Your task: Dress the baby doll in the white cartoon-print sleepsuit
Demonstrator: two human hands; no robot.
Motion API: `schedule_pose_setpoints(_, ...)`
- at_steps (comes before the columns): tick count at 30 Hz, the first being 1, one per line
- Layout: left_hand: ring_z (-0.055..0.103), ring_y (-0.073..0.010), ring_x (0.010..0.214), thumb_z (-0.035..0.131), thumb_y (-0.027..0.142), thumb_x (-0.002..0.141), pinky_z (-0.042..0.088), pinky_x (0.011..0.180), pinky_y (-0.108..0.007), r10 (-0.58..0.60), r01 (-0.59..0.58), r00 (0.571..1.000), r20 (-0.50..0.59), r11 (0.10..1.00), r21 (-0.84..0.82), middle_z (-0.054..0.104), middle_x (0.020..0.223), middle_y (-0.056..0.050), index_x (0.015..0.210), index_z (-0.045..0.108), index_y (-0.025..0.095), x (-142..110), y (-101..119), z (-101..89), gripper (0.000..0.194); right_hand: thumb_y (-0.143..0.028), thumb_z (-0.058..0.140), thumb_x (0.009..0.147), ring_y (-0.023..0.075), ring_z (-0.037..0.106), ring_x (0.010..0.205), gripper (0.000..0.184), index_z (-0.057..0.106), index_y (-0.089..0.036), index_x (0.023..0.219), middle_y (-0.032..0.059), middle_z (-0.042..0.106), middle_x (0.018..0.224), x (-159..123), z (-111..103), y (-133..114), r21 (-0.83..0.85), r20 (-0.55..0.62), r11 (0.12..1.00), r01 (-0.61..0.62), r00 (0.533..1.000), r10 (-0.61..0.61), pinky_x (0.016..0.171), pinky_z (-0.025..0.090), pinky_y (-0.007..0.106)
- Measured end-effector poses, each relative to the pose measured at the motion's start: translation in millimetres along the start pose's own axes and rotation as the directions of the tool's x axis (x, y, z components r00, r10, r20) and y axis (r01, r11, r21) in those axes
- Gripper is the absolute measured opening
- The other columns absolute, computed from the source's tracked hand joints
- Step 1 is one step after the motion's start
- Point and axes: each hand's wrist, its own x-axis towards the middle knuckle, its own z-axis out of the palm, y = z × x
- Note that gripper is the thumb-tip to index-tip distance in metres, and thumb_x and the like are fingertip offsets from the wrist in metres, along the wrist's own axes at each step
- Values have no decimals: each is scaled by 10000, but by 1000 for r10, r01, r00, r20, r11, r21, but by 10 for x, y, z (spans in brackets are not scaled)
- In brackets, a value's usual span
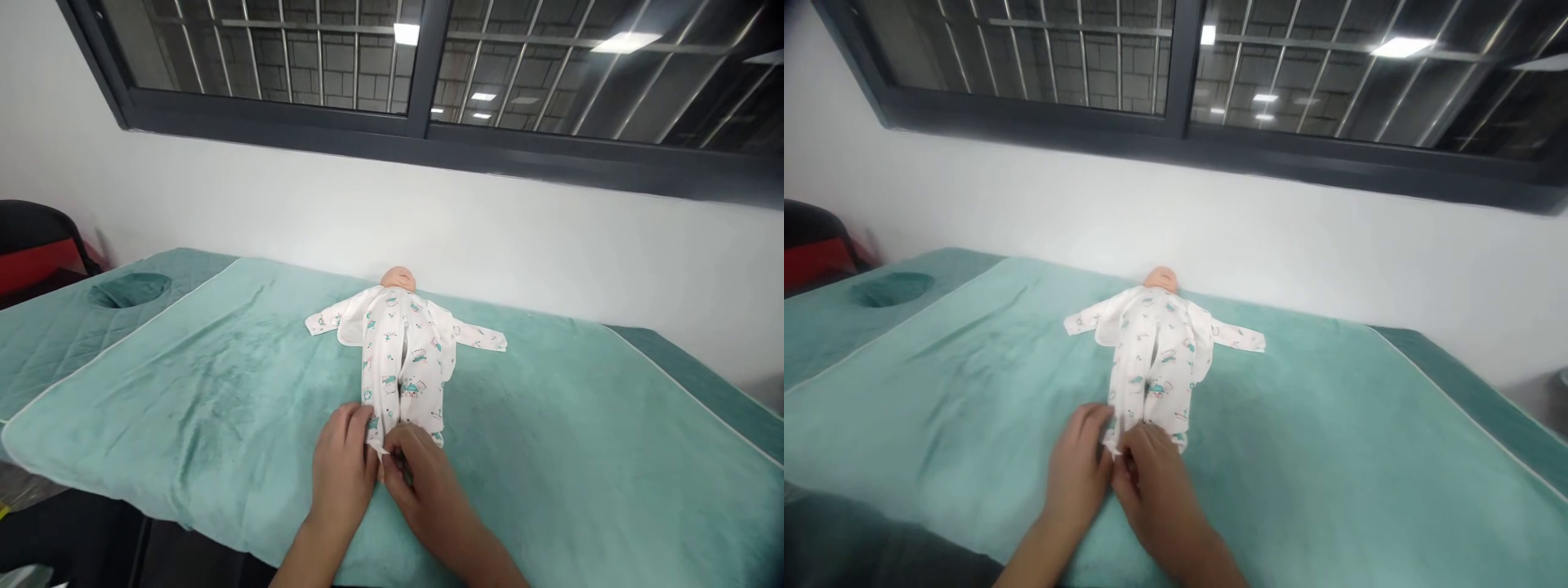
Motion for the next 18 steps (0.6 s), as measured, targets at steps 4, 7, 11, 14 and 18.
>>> schedule_pose_setpoints(4,614,-270,986,507,87,780,539,804,-427,102,-94,993,-59,988,121,616,1126,-117,1147,574,211,-105,-8,-17,393,-118,494,899,176,543,792,132,463,-230,836,11,578,839,-103,-20,71,-15,-11,1000,25,1000,-25,710,450,309)
schedule_pose_setpoints(7,610,-256,994,473,76,818,549,793,-414,150,-135,985,-79,976,169,611,1141,-116,1157,563,190,-228,20,-70,369,-122,488,929,165,561,813,128,474,-224,853,15,597,877,-175,-14,92,-13,-33,999,37,999,-37,720,466,288)
schedule_pose_setpoints(11,595,-239,1020,427,40,821,557,791,-390,183,-166,976,-115,975,145,593,1166,-126,1134,562,173,-407,71,-148,366,-111,494,926,171,572,819,116,501,-225,902,22,614,878,-307,60,31,-33,-73,994,105,992,-107,724,482,290)
schedule_pose_setpoints(14,568,-234,1082,411,12,805,547,836,-391,210,-197,971,-116,974,112,567,1205,-131,1144,559,176,-534,102,-195,405,-106,516,908,171,576,791,118,519,-223,917,21,627,847,-417,86,-25,-66,-88,980,190,977,-195,738,489,300)
schedule_pose_setpoints(18,498,-252,1215,383,-6,807,512,920,-427,222,-223,966,-132,975,7,524,1279,-138,1184,538,181,-613,191,-236,449,-118,511,910,154,608,825,127,539,-234,953,21,647,890,-540,4,48,-11,-106,981,194,975,-194,766,508,267)
